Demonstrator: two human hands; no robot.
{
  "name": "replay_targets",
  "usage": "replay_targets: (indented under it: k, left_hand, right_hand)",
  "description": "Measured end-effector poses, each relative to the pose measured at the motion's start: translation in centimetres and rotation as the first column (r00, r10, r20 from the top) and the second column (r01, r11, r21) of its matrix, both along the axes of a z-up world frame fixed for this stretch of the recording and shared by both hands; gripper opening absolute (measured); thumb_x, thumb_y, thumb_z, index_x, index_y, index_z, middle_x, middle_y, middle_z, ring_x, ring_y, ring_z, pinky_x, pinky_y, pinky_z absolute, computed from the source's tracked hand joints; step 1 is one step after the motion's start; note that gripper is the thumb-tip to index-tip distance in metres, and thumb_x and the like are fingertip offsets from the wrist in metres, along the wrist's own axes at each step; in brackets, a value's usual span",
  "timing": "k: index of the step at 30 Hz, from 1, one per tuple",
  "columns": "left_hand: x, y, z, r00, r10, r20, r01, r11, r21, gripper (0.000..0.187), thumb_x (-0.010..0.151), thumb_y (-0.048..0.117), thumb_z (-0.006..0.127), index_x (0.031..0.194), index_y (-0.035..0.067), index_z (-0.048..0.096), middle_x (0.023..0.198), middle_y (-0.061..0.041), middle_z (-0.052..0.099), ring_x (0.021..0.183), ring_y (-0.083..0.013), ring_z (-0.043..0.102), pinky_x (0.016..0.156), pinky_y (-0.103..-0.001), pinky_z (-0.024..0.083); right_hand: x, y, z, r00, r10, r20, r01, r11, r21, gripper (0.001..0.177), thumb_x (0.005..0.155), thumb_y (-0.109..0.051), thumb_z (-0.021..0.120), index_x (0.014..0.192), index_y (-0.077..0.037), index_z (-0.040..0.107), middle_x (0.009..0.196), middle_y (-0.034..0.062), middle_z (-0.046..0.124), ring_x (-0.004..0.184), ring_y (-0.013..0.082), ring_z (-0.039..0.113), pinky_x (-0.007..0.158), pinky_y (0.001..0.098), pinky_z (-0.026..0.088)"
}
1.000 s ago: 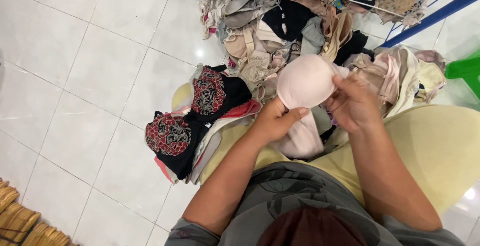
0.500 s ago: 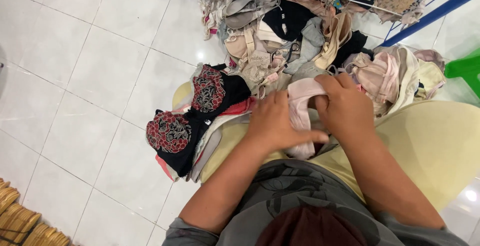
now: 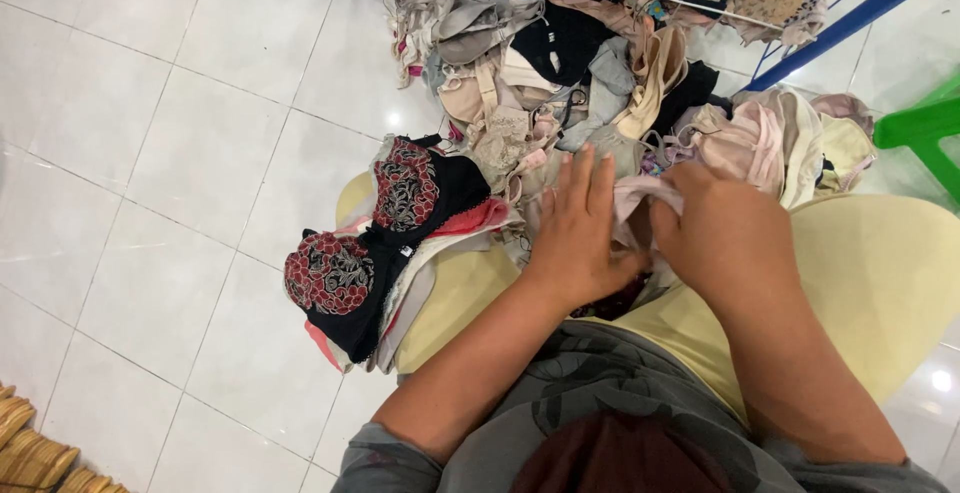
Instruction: Sorting and organizing a pile of bras from a low shelf or the floor onto a display rack.
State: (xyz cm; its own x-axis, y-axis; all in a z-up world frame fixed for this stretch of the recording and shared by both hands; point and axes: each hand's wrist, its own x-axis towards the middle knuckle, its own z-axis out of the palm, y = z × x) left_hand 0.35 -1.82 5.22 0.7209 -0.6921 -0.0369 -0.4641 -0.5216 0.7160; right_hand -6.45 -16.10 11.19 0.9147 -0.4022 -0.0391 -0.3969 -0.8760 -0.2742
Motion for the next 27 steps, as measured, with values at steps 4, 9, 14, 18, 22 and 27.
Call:
replay_targets:
  k: [4, 9, 14, 18, 22, 27]
  left_hand:
    - [1.4, 0.5, -4.5, 0.997, 0.027, 0.070, -0.033, 0.996, 0.081, 0.088, 0.075, 0.003, 0.069, 0.154, 0.004, 0.031, 0.162, -0.028, 0.022, 0.149, -0.0494, 0.020, 0.116, -0.059, 0.023]
    - [3.8, 3.8, -5.0, 0.995, 0.079, 0.056, -0.075, 0.994, -0.075, 0.050, 0.079, -0.006, 0.056, 0.127, 0.003, 0.067, 0.124, -0.021, 0.068, 0.116, -0.0402, 0.065, 0.101, -0.044, 0.052]
    - [5.2, 5.4, -3.5, 0.982, 0.148, 0.116, -0.132, 0.982, -0.135, 0.038, 0.083, -0.004, 0.059, 0.118, 0.004, 0.072, 0.111, -0.021, 0.071, 0.098, -0.0411, 0.070, 0.086, -0.045, 0.056]
    - [5.0, 4.7, -1.7, 0.968, 0.179, 0.178, -0.162, 0.981, -0.106, 0.031, 0.088, -0.003, 0.058, 0.116, 0.006, 0.071, 0.112, -0.018, 0.070, 0.094, -0.0404, 0.070, 0.082, -0.045, 0.057]
    - [4.6, 3.8, -0.4, 0.957, 0.139, 0.254, -0.129, 0.990, -0.057, 0.031, 0.088, -0.002, 0.059, 0.116, 0.006, 0.069, 0.114, -0.016, 0.067, 0.093, -0.0406, 0.070, 0.079, -0.046, 0.057]
    - [0.9, 3.5, 0.2, 0.922, -0.218, 0.320, 0.172, 0.971, 0.165, 0.039, 0.089, 0.006, 0.063, 0.126, 0.019, 0.065, 0.131, -0.018, 0.055, 0.082, -0.0364, 0.071, 0.065, -0.046, 0.058]
  right_hand:
    - [-0.4, -1.3, -0.6, 0.986, 0.004, -0.167, -0.004, 1.000, -0.001, 0.028, 0.093, -0.037, 0.069, 0.098, -0.010, 0.074, 0.085, 0.0187, 0.073, 0.078, 0.0396, 0.071, 0.072, 0.0504, 0.057]
    - [-2.1, -5.4, -0.8, 0.921, 0.293, -0.257, -0.263, 0.954, 0.145, 0.043, 0.070, -0.031, 0.077, 0.110, -0.016, 0.074, 0.098, 0.0115, 0.075, 0.080, 0.0361, 0.072, 0.070, 0.0476, 0.057]
    - [-4.2, -10.9, -3.2, 0.966, 0.132, -0.221, -0.122, 0.991, 0.059, 0.029, 0.084, -0.022, 0.074, 0.113, -0.020, 0.076, 0.101, 0.0063, 0.073, 0.077, 0.0302, 0.073, 0.072, 0.0423, 0.058]
    - [-5.5, -12.6, -5.3, 0.997, 0.073, -0.017, -0.075, 0.978, -0.196, 0.026, 0.097, -0.020, 0.071, 0.122, -0.017, 0.076, 0.102, 0.0085, 0.071, 0.084, 0.0319, 0.069, 0.075, 0.0433, 0.055]
    - [-4.8, -12.5, -6.8, 0.994, -0.003, 0.111, 0.035, 0.957, -0.289, 0.022, 0.096, -0.014, 0.068, 0.118, -0.013, 0.075, 0.102, 0.0121, 0.070, 0.085, 0.0323, 0.068, 0.073, 0.0431, 0.056]
    - [-3.2, -15.4, -14.6, 0.797, -0.584, -0.155, 0.396, 0.310, 0.865, 0.020, 0.108, -0.018, 0.060, 0.125, -0.012, 0.068, 0.114, 0.0217, 0.073, 0.099, 0.0502, 0.056, 0.059, 0.0370, 0.044]
